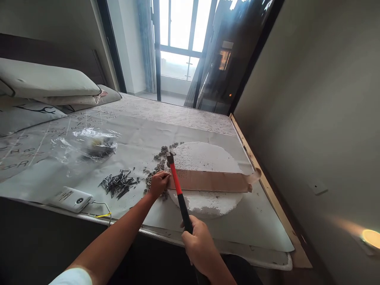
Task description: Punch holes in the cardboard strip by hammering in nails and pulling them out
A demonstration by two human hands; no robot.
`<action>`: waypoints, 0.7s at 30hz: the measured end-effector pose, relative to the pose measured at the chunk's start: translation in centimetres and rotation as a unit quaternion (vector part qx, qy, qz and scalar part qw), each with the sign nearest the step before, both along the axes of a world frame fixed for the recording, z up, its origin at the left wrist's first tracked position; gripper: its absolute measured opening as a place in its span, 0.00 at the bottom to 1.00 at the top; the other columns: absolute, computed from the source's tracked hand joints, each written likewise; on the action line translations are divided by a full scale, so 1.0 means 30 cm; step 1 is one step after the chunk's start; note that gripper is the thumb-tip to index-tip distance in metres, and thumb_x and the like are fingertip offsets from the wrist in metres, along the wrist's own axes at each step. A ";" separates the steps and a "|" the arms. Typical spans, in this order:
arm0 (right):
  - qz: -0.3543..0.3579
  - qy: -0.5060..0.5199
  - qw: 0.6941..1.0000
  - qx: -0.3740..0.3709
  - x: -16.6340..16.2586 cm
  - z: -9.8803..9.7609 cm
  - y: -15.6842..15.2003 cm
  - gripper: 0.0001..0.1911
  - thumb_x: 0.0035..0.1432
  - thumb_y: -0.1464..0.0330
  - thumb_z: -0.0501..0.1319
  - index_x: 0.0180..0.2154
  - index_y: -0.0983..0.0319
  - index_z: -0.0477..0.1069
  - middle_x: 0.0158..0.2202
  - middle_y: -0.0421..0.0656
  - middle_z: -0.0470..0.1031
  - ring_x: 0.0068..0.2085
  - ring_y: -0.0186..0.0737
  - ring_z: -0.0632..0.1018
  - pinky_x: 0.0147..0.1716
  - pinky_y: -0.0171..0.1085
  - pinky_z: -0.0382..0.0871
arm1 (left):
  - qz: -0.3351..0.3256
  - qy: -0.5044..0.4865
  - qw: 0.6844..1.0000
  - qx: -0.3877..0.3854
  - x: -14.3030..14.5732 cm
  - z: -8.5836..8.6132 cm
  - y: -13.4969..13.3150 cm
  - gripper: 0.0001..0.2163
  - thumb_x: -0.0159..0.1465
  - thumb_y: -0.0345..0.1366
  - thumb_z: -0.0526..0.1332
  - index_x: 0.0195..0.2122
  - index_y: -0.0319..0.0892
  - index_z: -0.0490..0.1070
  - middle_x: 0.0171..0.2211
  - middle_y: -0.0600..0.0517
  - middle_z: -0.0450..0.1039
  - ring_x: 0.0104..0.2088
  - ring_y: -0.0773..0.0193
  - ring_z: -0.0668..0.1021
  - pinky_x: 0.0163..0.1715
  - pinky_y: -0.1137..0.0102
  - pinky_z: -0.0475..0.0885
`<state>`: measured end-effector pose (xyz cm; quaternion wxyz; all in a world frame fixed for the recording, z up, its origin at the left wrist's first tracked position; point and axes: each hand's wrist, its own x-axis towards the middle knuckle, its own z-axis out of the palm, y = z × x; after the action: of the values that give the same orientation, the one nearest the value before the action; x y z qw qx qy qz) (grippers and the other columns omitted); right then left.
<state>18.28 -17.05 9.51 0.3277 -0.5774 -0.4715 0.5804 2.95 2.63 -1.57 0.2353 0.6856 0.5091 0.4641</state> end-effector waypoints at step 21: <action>0.018 -0.011 0.999 -0.040 -0.006 -0.053 0.017 0.07 0.42 0.71 0.48 0.29 0.61 0.57 0.09 0.27 0.51 0.10 0.27 0.54 0.10 0.28 0.46 | 0.088 -0.108 0.986 -0.092 -0.040 -0.036 0.010 0.08 0.53 0.33 0.52 0.30 0.40 0.69 0.21 0.55 0.68 0.22 0.68 0.70 0.24 0.74 0.64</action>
<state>18.10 -16.53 7.93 0.2884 -0.5882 -0.4614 0.5983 1.75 2.92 -2.65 0.3088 0.5596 0.5795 0.5056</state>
